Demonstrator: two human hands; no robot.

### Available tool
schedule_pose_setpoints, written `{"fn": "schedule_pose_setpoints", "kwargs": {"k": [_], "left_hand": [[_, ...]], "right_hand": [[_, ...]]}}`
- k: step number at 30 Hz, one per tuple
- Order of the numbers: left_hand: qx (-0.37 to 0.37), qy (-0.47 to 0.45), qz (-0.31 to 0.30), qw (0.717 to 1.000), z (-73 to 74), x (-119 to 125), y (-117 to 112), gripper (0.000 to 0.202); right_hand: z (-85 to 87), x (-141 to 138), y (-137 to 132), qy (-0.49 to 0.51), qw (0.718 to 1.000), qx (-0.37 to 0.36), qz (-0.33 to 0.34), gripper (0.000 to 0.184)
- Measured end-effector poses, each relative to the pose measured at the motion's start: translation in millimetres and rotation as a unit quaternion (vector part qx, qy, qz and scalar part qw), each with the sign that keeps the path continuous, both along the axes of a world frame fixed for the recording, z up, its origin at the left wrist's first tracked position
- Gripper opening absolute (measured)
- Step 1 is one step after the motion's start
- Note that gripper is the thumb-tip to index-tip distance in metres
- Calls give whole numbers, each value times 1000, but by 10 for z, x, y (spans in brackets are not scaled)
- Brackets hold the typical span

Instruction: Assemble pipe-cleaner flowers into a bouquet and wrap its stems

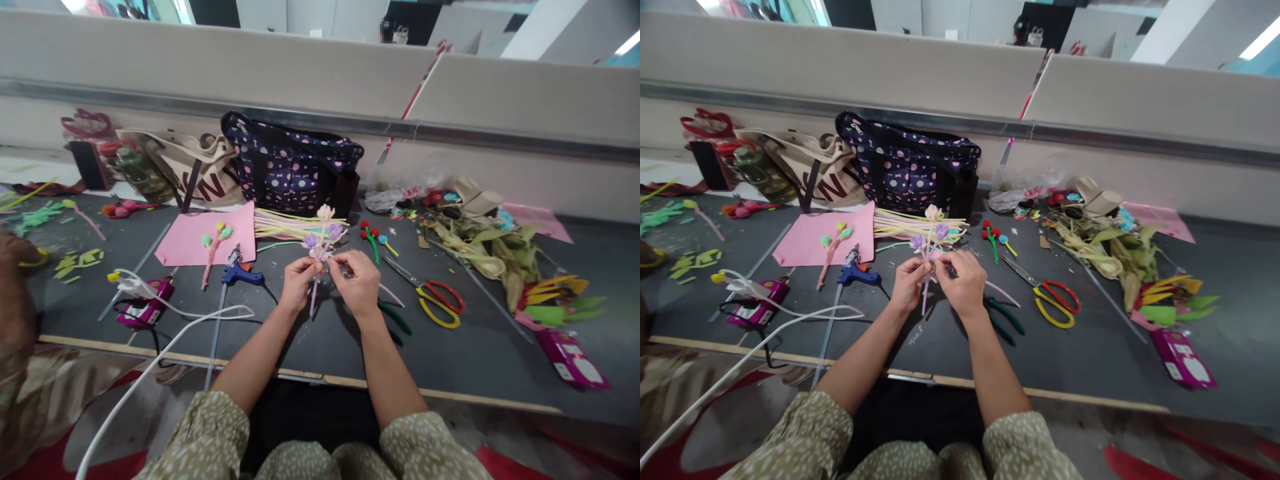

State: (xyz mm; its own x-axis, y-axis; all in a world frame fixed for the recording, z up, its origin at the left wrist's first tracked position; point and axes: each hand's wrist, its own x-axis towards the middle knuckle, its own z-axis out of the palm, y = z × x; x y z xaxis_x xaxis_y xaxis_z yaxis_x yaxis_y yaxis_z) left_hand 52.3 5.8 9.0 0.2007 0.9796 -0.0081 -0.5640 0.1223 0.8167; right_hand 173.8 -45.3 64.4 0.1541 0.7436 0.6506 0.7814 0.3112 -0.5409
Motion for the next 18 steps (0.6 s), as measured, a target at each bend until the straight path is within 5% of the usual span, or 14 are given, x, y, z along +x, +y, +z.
{"fn": "schedule_pose_setpoints", "kwargs": {"k": [18], "left_hand": [[35,33,-5,999,-28,18,-21,19]], "right_hand": [[52,113,-35,-88,995,-46,23,15]]}}
